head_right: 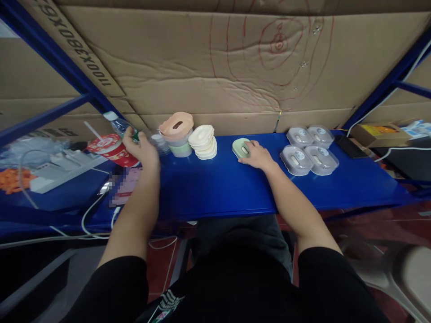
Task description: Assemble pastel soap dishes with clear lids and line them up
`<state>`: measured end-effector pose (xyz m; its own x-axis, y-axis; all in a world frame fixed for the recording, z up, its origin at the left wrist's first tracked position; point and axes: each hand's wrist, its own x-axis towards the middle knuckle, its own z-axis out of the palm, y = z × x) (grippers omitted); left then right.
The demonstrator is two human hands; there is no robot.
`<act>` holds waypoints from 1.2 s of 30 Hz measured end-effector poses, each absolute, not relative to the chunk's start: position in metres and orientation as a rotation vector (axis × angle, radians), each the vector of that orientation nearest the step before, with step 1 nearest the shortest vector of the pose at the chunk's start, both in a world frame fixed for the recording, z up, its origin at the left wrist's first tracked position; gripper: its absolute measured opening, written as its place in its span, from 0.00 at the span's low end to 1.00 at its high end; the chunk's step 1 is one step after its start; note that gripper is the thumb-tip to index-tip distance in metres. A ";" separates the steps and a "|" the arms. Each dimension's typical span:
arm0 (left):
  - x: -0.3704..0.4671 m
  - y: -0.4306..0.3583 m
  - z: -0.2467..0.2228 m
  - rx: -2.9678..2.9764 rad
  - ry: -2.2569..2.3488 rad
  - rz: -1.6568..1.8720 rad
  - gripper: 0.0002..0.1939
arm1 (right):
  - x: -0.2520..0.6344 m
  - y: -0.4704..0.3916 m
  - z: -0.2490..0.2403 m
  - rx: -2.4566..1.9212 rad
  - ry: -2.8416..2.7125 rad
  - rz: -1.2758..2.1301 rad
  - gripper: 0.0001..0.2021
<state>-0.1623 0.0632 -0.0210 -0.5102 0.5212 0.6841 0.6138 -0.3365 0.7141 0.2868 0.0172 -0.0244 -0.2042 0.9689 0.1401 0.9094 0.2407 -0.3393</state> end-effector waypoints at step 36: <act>-0.042 0.001 -0.022 -2.777 -1.246 -1.112 0.26 | 0.246 -0.005 -0.016 -0.963 -1.728 0.826 0.46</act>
